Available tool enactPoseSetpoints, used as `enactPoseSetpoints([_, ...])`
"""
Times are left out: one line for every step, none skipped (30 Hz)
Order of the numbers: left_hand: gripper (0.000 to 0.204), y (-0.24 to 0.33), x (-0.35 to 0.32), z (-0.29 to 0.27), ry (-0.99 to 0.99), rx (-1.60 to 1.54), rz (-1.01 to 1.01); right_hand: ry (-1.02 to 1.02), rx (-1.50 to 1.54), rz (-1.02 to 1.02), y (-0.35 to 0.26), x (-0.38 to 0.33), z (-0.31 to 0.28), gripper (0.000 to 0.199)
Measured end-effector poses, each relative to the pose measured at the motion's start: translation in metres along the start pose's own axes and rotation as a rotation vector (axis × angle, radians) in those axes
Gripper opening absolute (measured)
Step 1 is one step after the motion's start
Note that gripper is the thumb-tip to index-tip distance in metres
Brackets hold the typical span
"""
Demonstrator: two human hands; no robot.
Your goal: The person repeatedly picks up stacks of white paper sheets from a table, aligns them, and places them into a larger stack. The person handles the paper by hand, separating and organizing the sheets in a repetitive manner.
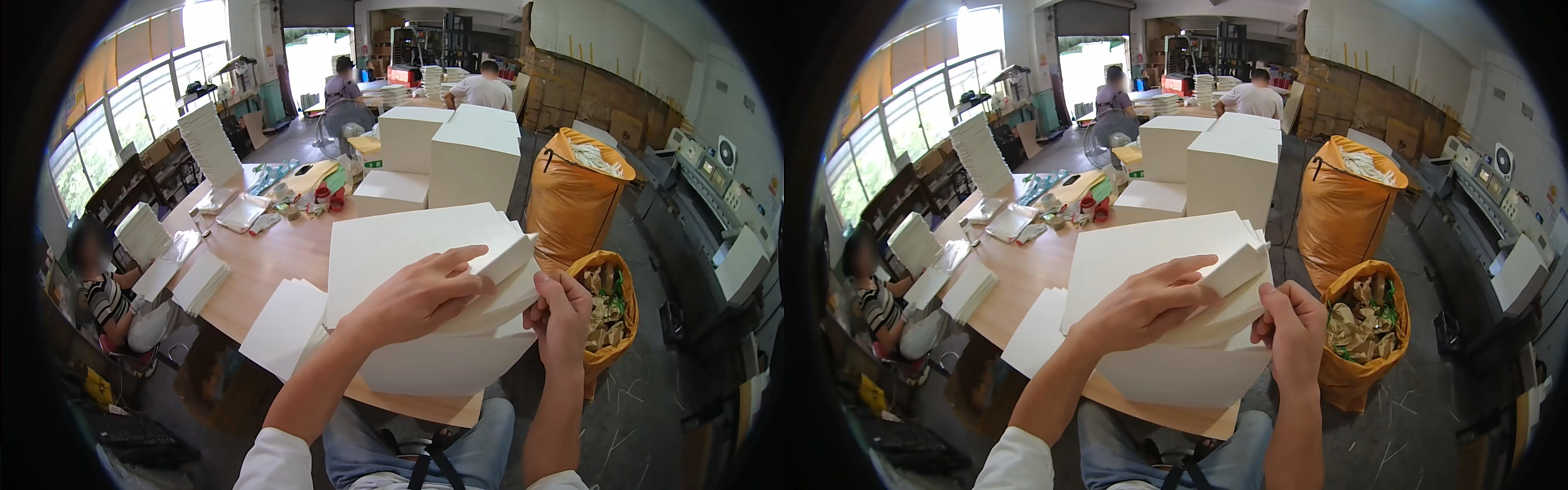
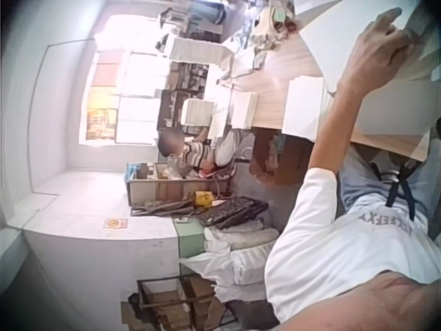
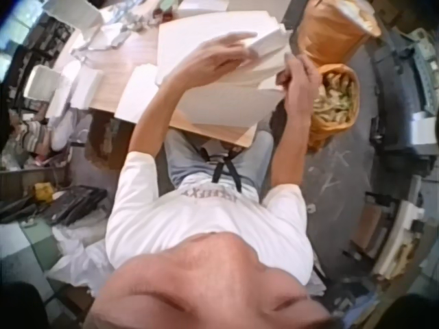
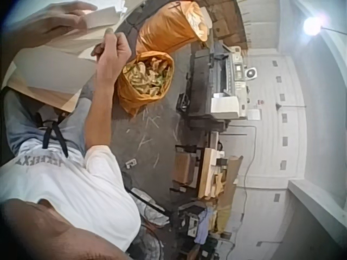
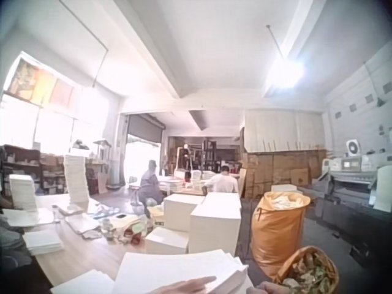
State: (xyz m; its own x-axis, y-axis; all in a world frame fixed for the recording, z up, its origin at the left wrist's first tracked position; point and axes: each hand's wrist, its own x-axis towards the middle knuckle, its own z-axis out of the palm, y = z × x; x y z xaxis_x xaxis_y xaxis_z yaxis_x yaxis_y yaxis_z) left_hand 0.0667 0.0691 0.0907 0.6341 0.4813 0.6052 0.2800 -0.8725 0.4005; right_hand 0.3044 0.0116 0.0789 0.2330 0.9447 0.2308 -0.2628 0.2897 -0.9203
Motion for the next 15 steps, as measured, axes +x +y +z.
enactPoseSetpoints([0.030, -0.003, 0.000, 0.000, -0.022, 0.026, 0.034, 0.009, 0.019, -0.002, 0.000, -0.001, 0.001, 0.037])
enactPoseSetpoints([0.032, 0.001, 0.000, -0.001, -0.032, 0.020, 0.013, 0.018, 0.039, -0.004, 0.000, -0.002, 0.002, 0.037])
enactPoseSetpoints([0.034, 0.009, 0.002, -0.004, -0.041, 0.014, -0.007, 0.028, 0.058, -0.007, 0.000, -0.002, 0.002, 0.036])
enactPoseSetpoints([0.037, 0.014, 0.003, -0.006, -0.050, 0.008, -0.027, 0.028, 0.055, -0.005, 0.000, -0.002, 0.001, 0.036])
enactPoseSetpoints([0.039, 0.011, 0.003, -0.004, -0.048, 0.004, -0.017, 0.028, 0.051, -0.003, 0.000, -0.002, 0.000, 0.037])
enactPoseSetpoints([0.042, 0.008, 0.003, -0.003, -0.044, 0.003, -0.009, 0.025, 0.049, 0.000, 0.001, -0.002, -0.001, 0.037])
enactPoseSetpoints([0.044, 0.005, 0.003, -0.003, -0.040, 0.002, -0.001, 0.017, 0.031, 0.001, 0.000, -0.003, -0.001, 0.037])
enactPoseSetpoints([0.042, 0.005, 0.002, -0.003, -0.038, -0.009, -0.002, 0.010, 0.014, 0.001, 0.000, -0.004, -0.002, 0.038])
enactPoseSetpoints([0.040, 0.005, 0.002, -0.004, -0.036, -0.024, 0.000, 0.005, -0.006, 0.001, 0.000, -0.004, -0.003, 0.039])
enactPoseSetpoints([0.038, 0.004, 0.003, -0.004, -0.034, -0.038, 0.002, 0.008, 0.001, -0.010, 0.000, -0.005, -0.003, 0.039])
enactPoseSetpoints([0.036, 0.004, 0.003, -0.003, -0.029, -0.045, -0.018, 0.011, 0.009, -0.021, 0.000, -0.006, -0.003, 0.040])
enactPoseSetpoints([0.034, 0.005, 0.002, -0.003, -0.025, -0.051, -0.038, 0.014, 0.018, -0.032, 0.001, -0.006, -0.003, 0.041])
enactPoseSetpoints([0.032, 0.005, 0.002, -0.002, -0.020, -0.057, -0.058, 0.013, -0.202, -0.170, 0.004, -0.005, -0.005, 0.041])
enactPoseSetpoints([0.030, 0.008, 0.004, -0.001, 0.007, -0.050, -0.053, 0.012, -0.422, -0.309, 0.010, -0.003, -0.007, 0.041])
enactPoseSetpoints([0.029, 0.011, 0.005, 0.000, 0.031, -0.044, -0.049, 0.013, -0.642, -0.443, 0.013, -0.002, -0.008, 0.042])
